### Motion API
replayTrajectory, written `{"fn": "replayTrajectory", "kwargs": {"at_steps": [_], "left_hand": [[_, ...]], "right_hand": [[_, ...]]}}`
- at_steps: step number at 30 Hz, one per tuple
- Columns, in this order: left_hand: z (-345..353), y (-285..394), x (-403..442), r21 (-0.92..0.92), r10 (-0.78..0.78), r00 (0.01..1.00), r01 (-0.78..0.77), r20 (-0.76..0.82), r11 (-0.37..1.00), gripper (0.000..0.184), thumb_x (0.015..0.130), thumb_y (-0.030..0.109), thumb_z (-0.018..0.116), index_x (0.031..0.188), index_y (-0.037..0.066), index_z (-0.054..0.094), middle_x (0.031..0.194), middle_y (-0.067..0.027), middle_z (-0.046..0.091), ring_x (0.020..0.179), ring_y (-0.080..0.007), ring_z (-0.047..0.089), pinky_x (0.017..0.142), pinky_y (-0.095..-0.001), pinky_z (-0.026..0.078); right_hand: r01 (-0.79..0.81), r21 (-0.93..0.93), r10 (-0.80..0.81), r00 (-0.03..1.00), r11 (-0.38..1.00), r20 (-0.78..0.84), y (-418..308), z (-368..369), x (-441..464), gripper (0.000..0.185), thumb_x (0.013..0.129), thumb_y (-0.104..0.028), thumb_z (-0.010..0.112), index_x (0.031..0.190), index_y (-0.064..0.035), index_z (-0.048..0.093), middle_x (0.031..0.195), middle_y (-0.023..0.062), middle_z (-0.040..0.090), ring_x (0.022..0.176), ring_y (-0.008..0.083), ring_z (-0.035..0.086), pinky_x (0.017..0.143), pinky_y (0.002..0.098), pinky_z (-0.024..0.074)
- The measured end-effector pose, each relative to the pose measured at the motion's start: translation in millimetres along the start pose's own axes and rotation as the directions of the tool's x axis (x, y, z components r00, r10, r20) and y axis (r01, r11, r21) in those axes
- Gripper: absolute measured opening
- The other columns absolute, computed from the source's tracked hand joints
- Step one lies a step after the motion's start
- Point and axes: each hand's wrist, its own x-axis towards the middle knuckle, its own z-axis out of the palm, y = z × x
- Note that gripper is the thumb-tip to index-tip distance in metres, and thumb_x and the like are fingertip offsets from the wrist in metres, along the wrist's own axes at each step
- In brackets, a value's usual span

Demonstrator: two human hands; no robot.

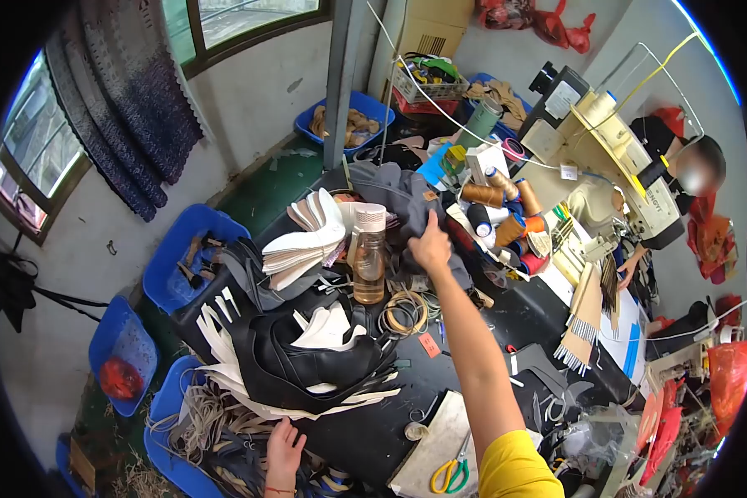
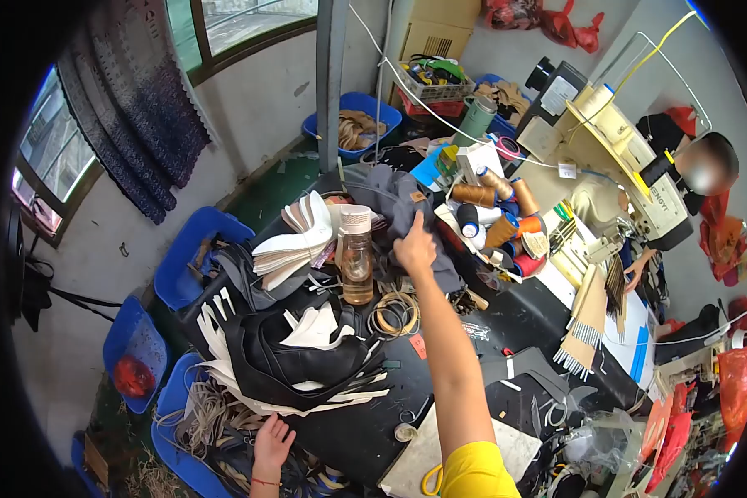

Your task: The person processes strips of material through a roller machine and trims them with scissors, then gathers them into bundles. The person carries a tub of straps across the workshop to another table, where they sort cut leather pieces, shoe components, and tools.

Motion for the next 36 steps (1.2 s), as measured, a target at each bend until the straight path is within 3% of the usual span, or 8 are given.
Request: {"fn": "replayTrajectory", "kwargs": {"at_steps": [5,11,16,24,28,30,33,36], "left_hand": [[-17,-10,-25,0.011,-0.025,0.999,0.025,0.036,1.000,0.044,0.086,0.018,0.054,0.125,0.002,0.038,0.129,-0.0140,0.037,0.122,-0.0256,0.033,0.096,-0.0411,0.033],[-29,-15,-36,0.120,-0.074,0.996,0.066,0.060,0.991,0.028,0.087,0.016,0.053,0.111,0.002,0.050,0.109,-0.0118,0.054,0.103,-0.0231,0.051,0.087,-0.0371,0.042],[-22,-12,-38,0.173,-0.063,0.996,0.050,0.070,0.984,0.026,0.087,0.016,0.052,0.108,0.001,0.051,0.105,-0.0120,0.056,0.098,-0.0236,0.054,0.085,-0.0353,0.044],[-27,-13,-42,0.235,-0.007,0.998,-0.009,0.068,0.972,0.028,0.088,0.020,0.052,0.109,0.002,0.052,0.104,-0.0109,0.057,0.097,-0.0221,0.054,0.084,-0.0351,0.044],[-31,-8,-49,0.341,-0.003,0.995,-0.033,0.104,0.939,0.031,0.085,0.023,0.055,0.111,0.005,0.053,0.105,-0.0105,0.057,0.098,-0.0252,0.053,0.084,-0.0369,0.045],[-32,-8,-63,0.374,0.062,0.978,-0.134,0.198,0.918,0.038,0.082,0.024,0.059,0.115,0.006,0.053,0.108,-0.0142,0.057,0.103,-0.0333,0.051,0.086,-0.0449,0.046],[-34,-6,-53,0.409,0.027,0.992,-0.077,0.127,0.909,0.031,0.087,0.023,0.053,0.112,0.004,0.053,0.104,-0.0087,0.057,0.097,-0.0207,0.054,0.084,-0.0322,0.044],[-10,-23,-56,0.479,0.008,0.962,-0.143,0.273,0.866,0.031,0.087,0.020,0.053,0.111,0.002,0.051,0.108,-0.0122,0.056,0.100,-0.0217,0.053,0.088,-0.0348,0.043]], "right_hand": [[0.185,0.262,-0.072,0.919,0.947,-0.388,-16,-65,64,0.037,0.070,-0.015,0.052,0.103,-0.0023,0.061,0.098,0.0245,0.060,0.097,0.0353,0.057,0.087,0.0383,0.0423],[0.293,0.560,-0.036,0.905,0.775,-0.423,-55,-177,102,0.030,0.072,-0.006,0.056,0.101,-0.0003,0.062,0.084,0.0102,0.062,0.069,0.0153,0.058,0.064,0.0279,0.0478],[0.378,0.582,-0.113,0.891,0.720,-0.440,-73,-219,65,0.035,0.067,-0.010,0.061,0.102,-0.0097,0.065,0.089,0.0101,0.065,0.079,0.0150,0.060,0.074,0.0271,0.0468],[0.334,0.439,-0.086,0.864,0.834,-0.495,-32,-96,-8,0.041,0.066,-0.004,0.047,0.105,0.0071,0.053,0.102,0.0256,0.057,0.099,0.0391,0.053,0.091,0.0400,0.0384],[-0.218,0.366,0.126,0.957,0.905,0.260,45,35,-40,0.061,0.071,-0.028,0.061,0.119,0.0047,0.040,0.118,0.0307,0.044,0.110,0.0459,0.042,0.094,0.0443,0.0363],[-0.046,0.451,0.063,0.998,0.891,-0.024,51,38,-83,0.075,0.073,-0.032,0.063,0.129,0.0031,0.029,0.125,0.0317,0.034,0.114,0.0454,0.038,0.096,0.0431,0.0334],[0.197,0.458,-0.089,0.965,0.867,-0.246,76,15,-161,0.060,0.077,-0.024,0.060,0.125,0.0016,0.035,0.124,0.0300,0.035,0.116,0.0425,0.037,0.097,0.0422,0.0318],[0.204,0.417,-0.153,0.976,0.886,-0.153,136,-9,-263,0.047,0.077,-0.020,0.061,0.116,-0.0003,0.046,0.114,0.0196,0.047,0.111,0.0347,0.043,0.093,0.0394,0.0356]]}}
